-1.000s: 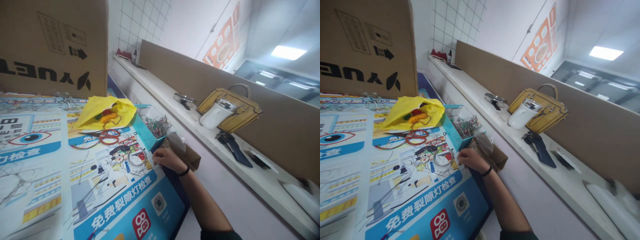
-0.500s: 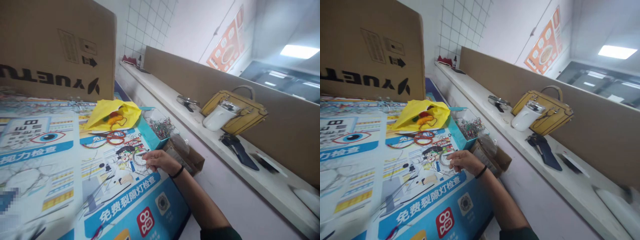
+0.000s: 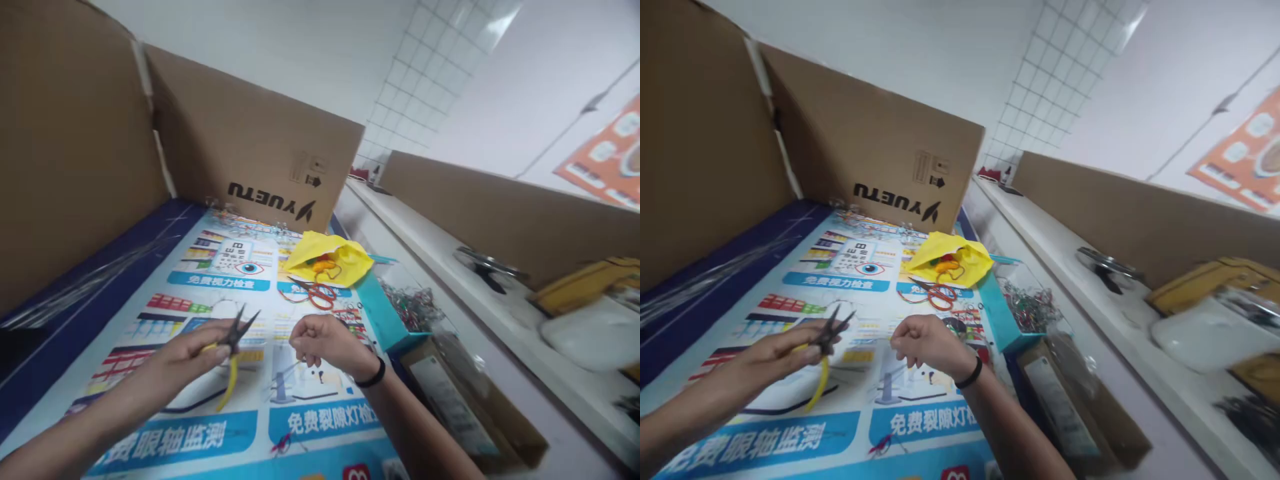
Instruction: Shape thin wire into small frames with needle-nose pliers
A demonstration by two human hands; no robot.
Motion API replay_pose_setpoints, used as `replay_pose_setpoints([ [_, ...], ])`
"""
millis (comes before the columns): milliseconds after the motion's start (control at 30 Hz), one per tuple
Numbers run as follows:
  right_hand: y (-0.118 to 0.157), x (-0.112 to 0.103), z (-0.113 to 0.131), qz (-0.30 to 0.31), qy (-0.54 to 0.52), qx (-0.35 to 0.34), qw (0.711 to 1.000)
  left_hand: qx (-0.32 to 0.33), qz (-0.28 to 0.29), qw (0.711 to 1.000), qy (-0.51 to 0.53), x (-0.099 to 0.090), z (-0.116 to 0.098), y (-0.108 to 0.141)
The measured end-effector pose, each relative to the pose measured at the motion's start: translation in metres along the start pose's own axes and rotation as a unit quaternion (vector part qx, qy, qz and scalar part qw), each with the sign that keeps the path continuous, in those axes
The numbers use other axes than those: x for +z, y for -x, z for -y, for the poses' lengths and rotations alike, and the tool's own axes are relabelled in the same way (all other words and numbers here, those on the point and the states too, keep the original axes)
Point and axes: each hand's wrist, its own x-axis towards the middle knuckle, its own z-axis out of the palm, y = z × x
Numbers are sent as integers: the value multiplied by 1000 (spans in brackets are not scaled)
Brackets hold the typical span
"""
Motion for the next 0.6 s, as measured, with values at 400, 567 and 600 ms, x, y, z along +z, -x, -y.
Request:
replay_pose_setpoints([
  [400, -57, 40, 25, -78, 80, -96, 989, 30, 70, 995, 61, -18, -3, -27],
  [567, -74, 56, 27, -91, -80, -55, 991, 51, 38, 989, 136, -17, 11, -39],
  [600, -78, 61, 26, -99, -116, -66, 986, 59, 29, 987, 146, -15, 15, -41],
])
